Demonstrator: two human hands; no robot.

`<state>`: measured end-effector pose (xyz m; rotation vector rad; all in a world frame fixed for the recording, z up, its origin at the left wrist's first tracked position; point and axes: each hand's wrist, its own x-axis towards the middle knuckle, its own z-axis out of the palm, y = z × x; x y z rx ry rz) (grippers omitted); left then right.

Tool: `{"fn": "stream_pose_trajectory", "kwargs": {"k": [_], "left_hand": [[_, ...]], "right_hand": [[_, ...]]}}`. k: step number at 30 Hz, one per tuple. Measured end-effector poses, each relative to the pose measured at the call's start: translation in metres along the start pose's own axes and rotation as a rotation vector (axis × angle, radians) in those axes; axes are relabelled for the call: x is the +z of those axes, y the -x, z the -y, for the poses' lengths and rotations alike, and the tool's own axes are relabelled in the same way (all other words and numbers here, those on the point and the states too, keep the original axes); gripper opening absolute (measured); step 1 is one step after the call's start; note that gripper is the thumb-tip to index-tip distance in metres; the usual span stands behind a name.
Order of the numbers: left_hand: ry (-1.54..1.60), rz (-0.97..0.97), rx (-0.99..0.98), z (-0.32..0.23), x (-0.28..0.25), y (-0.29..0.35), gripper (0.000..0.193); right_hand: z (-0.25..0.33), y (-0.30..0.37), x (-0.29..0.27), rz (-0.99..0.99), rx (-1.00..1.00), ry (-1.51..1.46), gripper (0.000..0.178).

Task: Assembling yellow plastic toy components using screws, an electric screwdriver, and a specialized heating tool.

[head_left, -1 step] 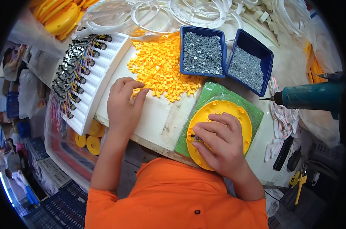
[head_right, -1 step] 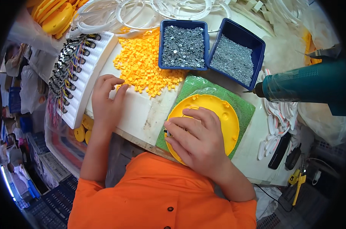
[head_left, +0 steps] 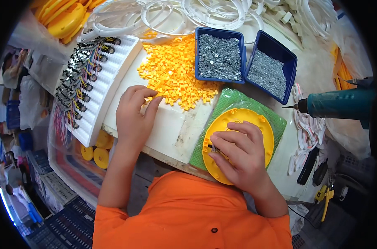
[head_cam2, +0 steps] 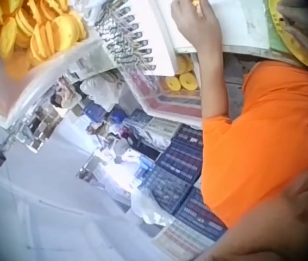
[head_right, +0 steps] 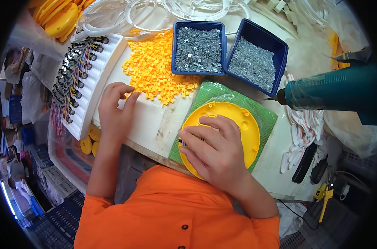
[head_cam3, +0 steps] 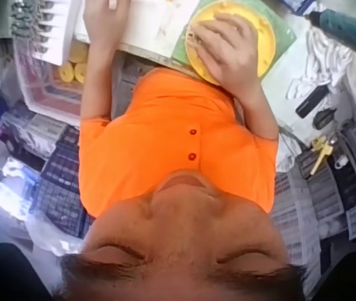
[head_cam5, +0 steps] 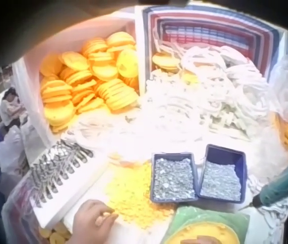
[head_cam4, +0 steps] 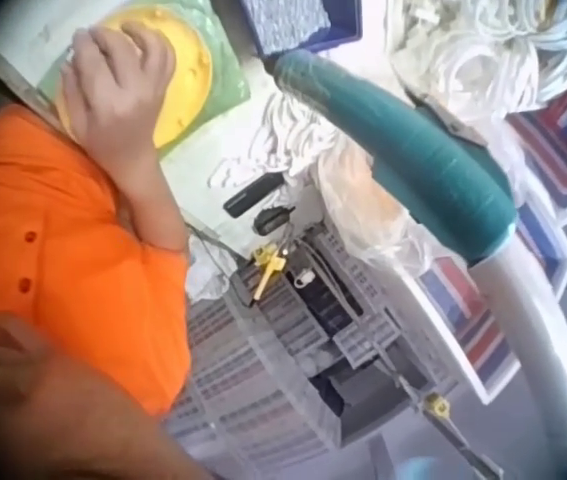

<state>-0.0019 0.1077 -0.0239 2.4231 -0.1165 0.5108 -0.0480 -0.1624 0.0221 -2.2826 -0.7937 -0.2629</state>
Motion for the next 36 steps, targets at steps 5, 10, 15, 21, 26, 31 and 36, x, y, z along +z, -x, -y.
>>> {"fn": "stream_pose_trajectory", "kwargs": {"k": [5,10,15,21,26,31,36], "left_hand": [[0.916,0.311,-0.632,-0.047,0.0,0.026,0.016],[1.168,0.703,-0.855,-0.071,0.002,0.037,0.018],[1.247,0.755,-0.868,-0.067,0.011,0.042,0.02],[1.251,0.73,-0.829,-0.072,0.014,0.043,0.017],[1.085,0.716,-0.748,-0.076,0.013,0.046,0.015],[0.393,0.282,0.319,-0.084,0.008,0.033,0.03],[0.373,0.332,0.428,-0.08,0.011,0.041,0.036]], "right_hand": [[-0.002,0.0,0.002,-0.05,0.071,0.006,0.03],[-0.007,0.006,0.003,-0.054,0.038,-0.027,0.034],[-0.008,0.006,0.001,-0.054,0.044,-0.034,0.033],[-0.01,0.008,0.0,-0.041,0.023,-0.03,0.032],[-0.014,0.009,-0.003,-0.052,0.011,-0.039,0.033],[-0.012,0.003,-0.009,0.05,0.142,-0.177,0.048],[-0.017,0.002,-0.012,0.121,0.037,-0.094,0.057]]}}
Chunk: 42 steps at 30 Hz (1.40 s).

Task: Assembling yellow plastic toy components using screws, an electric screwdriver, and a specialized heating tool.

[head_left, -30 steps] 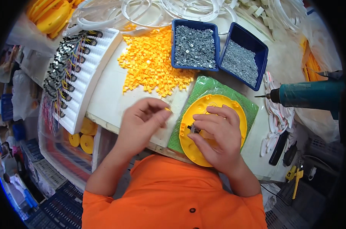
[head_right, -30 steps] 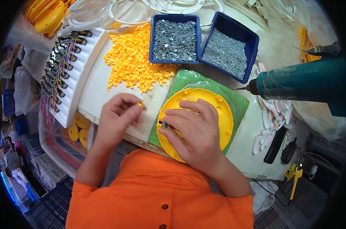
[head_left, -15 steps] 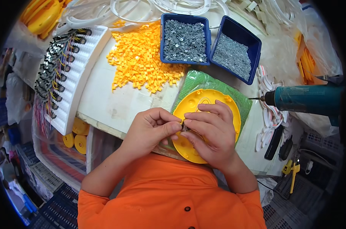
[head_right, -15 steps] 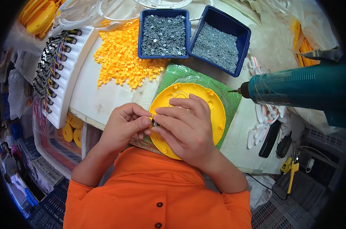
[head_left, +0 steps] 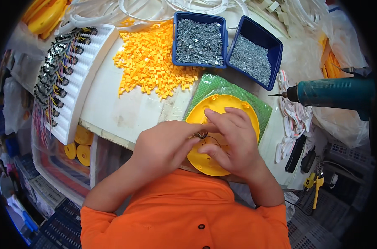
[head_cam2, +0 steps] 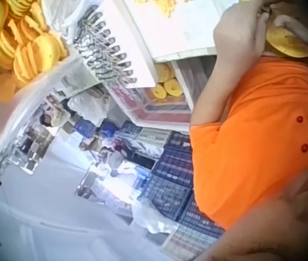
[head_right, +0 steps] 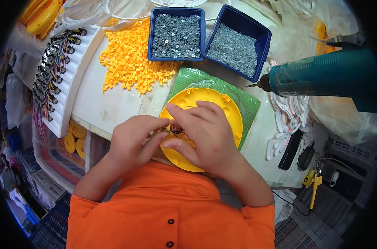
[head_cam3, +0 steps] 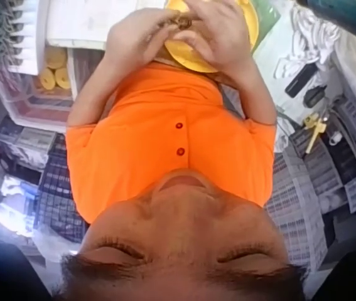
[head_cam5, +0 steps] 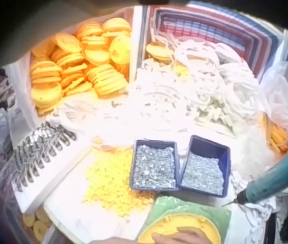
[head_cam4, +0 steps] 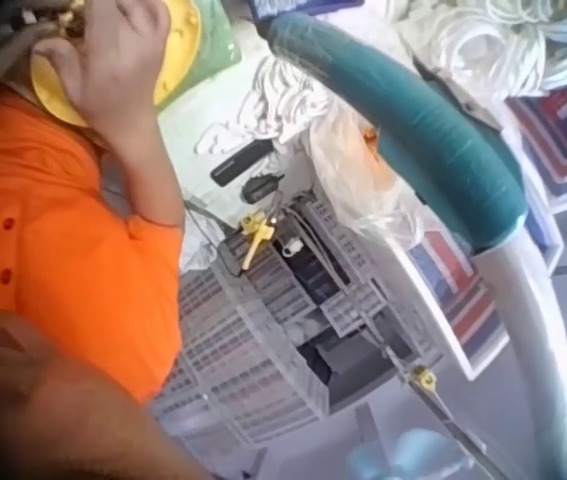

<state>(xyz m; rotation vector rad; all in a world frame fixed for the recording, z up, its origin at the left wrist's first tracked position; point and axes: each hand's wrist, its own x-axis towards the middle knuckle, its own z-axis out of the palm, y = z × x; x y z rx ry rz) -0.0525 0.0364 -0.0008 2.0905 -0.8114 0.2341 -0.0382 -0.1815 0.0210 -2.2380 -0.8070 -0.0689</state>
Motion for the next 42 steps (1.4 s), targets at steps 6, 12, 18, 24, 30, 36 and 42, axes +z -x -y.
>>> {"fn": "stream_pose_trajectory", "kwargs": {"k": [6,12,18,24,30,36,42], "left_hand": [[0.873,-0.015,-0.883,-0.013,-0.003,0.005,0.031],[0.497,0.011,-0.707,0.0,-0.002,0.018,0.031],[0.602,-0.093,-0.715,0.005,0.003,0.015,0.029],[0.664,-0.055,-0.75,0.011,0.008,0.014,0.025],[0.445,0.098,-0.68,0.009,0.001,0.003,0.028],[0.04,0.021,-0.13,0.022,-0.001,-0.01,0.042],[-0.165,0.2,0.143,0.03,-0.005,-0.016,0.042]], "right_hand": [[0.006,0.001,0.01,-0.031,-0.096,0.157,0.037],[0.01,-0.002,0.013,-0.036,-0.04,0.178,0.033],[0.011,-0.006,0.02,-0.008,-0.048,0.245,0.031],[0.009,-0.008,0.021,0.037,-0.036,0.286,0.034],[-0.003,0.012,-0.012,-0.032,0.09,0.174,0.049],[-0.016,0.057,-0.025,-0.057,0.168,0.248,0.047],[-0.01,0.061,-0.016,0.003,0.177,0.375,0.05]]}}
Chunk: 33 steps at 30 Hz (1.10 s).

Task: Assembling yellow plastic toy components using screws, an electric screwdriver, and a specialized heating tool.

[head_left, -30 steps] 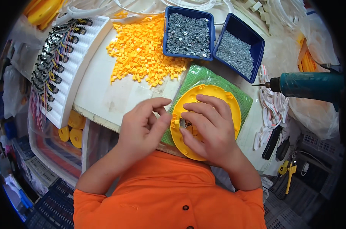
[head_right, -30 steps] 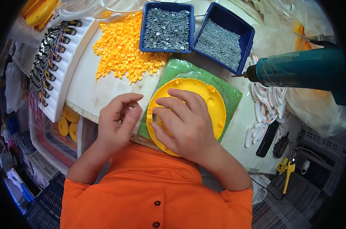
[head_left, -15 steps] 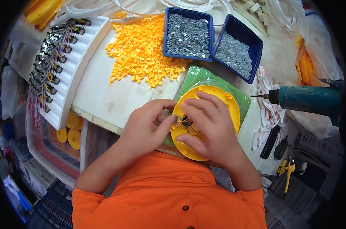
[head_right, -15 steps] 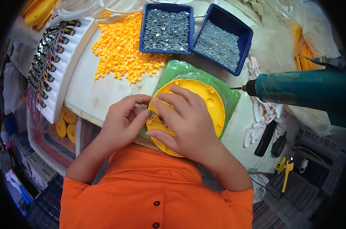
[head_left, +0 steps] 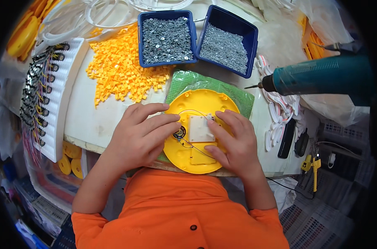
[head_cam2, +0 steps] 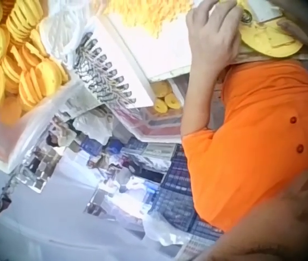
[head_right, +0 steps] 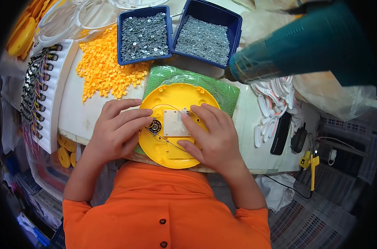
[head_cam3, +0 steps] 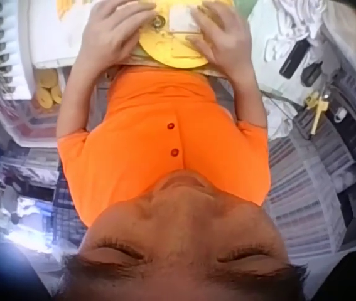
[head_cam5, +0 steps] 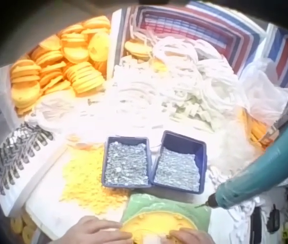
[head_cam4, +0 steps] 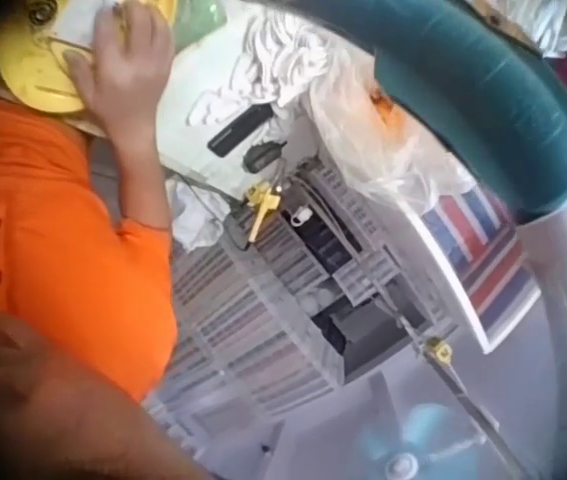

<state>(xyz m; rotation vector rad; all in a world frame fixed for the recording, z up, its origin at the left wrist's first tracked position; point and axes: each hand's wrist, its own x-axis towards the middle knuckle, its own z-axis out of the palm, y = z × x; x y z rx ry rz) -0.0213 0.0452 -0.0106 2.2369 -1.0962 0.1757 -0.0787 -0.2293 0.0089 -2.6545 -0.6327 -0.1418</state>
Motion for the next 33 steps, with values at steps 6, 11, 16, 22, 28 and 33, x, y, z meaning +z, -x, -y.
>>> {"fn": "stream_pose_trajectory", "kwargs": {"k": [6,11,16,22,28,33], "left_hand": [[-0.054,0.077,0.021,0.002,-0.003,-0.004,0.032],[0.013,0.122,-0.017,0.003,-0.005,-0.009,0.031],[0.071,0.119,-0.032,0.005,-0.005,-0.011,0.032],[0.131,0.071,-0.06,0.004,0.001,-0.01,0.034],[0.143,-0.128,-0.171,-0.001,0.0,0.01,0.038],[0.181,-0.307,-0.267,0.002,0.007,0.034,0.038]], "right_hand": [[0.0,-0.004,-0.004,-0.001,-0.019,0.058,0.051],[-0.002,-0.006,0.0,-0.007,-0.031,0.003,0.051],[0.003,-0.009,0.007,-0.034,0.003,-0.02,0.052],[0.002,-0.006,0.009,-0.044,0.045,-0.003,0.053],[0.002,-0.005,0.007,-0.093,0.023,-0.057,0.058],[-0.012,-0.003,0.012,-0.261,0.079,-0.223,0.053]]}}
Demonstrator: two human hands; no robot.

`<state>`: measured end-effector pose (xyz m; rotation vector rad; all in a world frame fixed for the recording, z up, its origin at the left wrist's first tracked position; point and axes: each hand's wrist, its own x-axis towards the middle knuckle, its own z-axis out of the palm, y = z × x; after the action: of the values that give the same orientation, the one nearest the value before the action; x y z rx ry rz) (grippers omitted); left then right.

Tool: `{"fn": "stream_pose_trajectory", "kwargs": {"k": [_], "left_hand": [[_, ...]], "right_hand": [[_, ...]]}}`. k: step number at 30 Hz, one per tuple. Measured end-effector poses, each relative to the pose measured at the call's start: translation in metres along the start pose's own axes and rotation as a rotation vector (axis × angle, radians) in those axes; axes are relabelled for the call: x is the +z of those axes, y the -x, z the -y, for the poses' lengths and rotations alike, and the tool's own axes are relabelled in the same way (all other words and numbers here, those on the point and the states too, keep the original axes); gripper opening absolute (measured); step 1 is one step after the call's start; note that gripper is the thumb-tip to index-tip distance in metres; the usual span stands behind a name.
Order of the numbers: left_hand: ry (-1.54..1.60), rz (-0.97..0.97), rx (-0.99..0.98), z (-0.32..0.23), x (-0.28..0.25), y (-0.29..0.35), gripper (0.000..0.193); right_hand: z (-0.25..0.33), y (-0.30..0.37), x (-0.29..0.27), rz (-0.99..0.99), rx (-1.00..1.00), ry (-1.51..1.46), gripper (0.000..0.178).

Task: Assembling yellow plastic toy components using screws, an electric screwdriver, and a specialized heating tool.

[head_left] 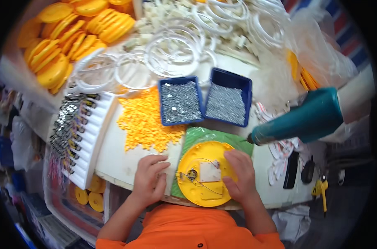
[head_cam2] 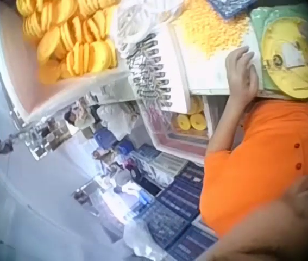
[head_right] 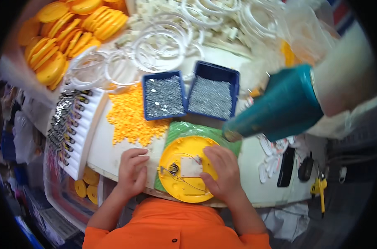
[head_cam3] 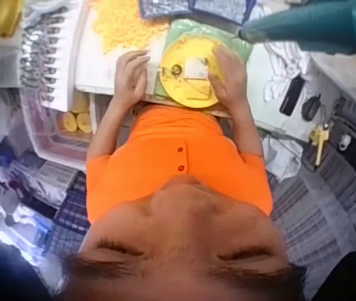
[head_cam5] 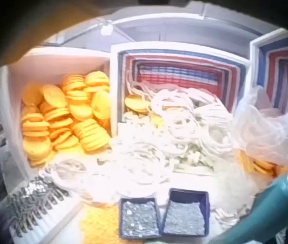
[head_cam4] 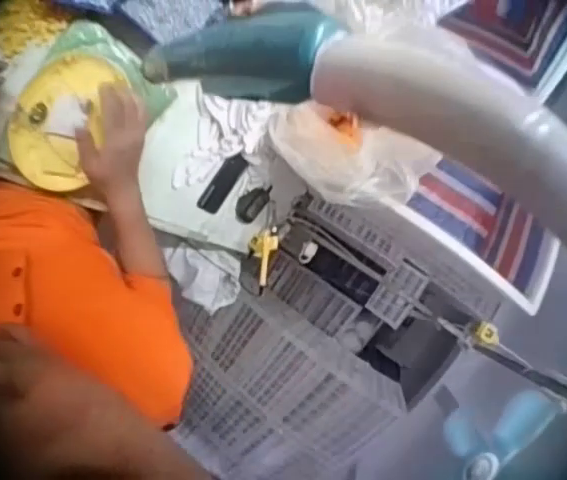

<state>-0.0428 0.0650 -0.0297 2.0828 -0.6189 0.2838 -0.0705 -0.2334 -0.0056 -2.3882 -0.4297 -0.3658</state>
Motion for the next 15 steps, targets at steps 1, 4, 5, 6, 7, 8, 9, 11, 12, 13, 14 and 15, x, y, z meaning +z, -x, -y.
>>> {"fn": "stream_pose_trajectory", "kwargs": {"k": [1,4,5,6,7,8,9,11,12,13,14,15], "left_hand": [[-0.003,0.008,0.005,0.0,-0.001,0.005,0.039],[0.0,0.03,0.003,-0.002,-0.002,0.018,0.039],[0.031,0.015,0.02,0.002,0.004,0.025,0.041],[0.056,0.04,0.012,-0.001,0.007,0.024,0.043],[0.049,0.071,0.032,0.001,0.011,0.027,0.044],[0.034,0.101,0.07,-0.001,0.013,0.027,0.045],[0.025,0.137,0.106,-0.004,0.014,0.026,0.047],[-0.026,0.134,0.106,-0.006,0.016,0.028,0.052],[-0.029,0.175,0.136,-0.005,0.017,0.029,0.057],[-0.055,0.15,0.115,-0.006,0.018,0.03,0.057],[-0.052,0.151,0.135,-0.005,0.019,0.029,0.06],[-0.045,0.156,0.157,-0.005,0.02,0.03,0.064]], "right_hand": [[-0.002,0.0,0.0,0.004,-0.04,-0.019,0.053],[-0.004,-0.008,0.004,-0.001,-0.016,-0.023,0.046],[-0.005,-0.008,0.004,-0.017,-0.01,-0.012,0.045],[-0.01,-0.008,0.003,-0.018,0.008,-0.007,0.045],[-0.014,-0.008,0.003,-0.026,0.004,0.023,0.045],[-0.013,-0.008,0.001,-0.021,0.036,0.026,0.049],[-0.016,-0.008,0.001,-0.039,0.043,-0.026,0.051],[-0.017,-0.01,0.004,-0.032,0.029,-0.064,0.051],[-0.019,-0.011,0.007,-0.048,0.069,-0.064,0.051],[-0.026,-0.008,0.009,-0.031,0.038,-0.084,0.051],[-0.032,-0.007,0.01,-0.015,0.05,-0.075,0.047],[-0.038,-0.007,0.011,-0.002,0.066,-0.062,0.044]]}}
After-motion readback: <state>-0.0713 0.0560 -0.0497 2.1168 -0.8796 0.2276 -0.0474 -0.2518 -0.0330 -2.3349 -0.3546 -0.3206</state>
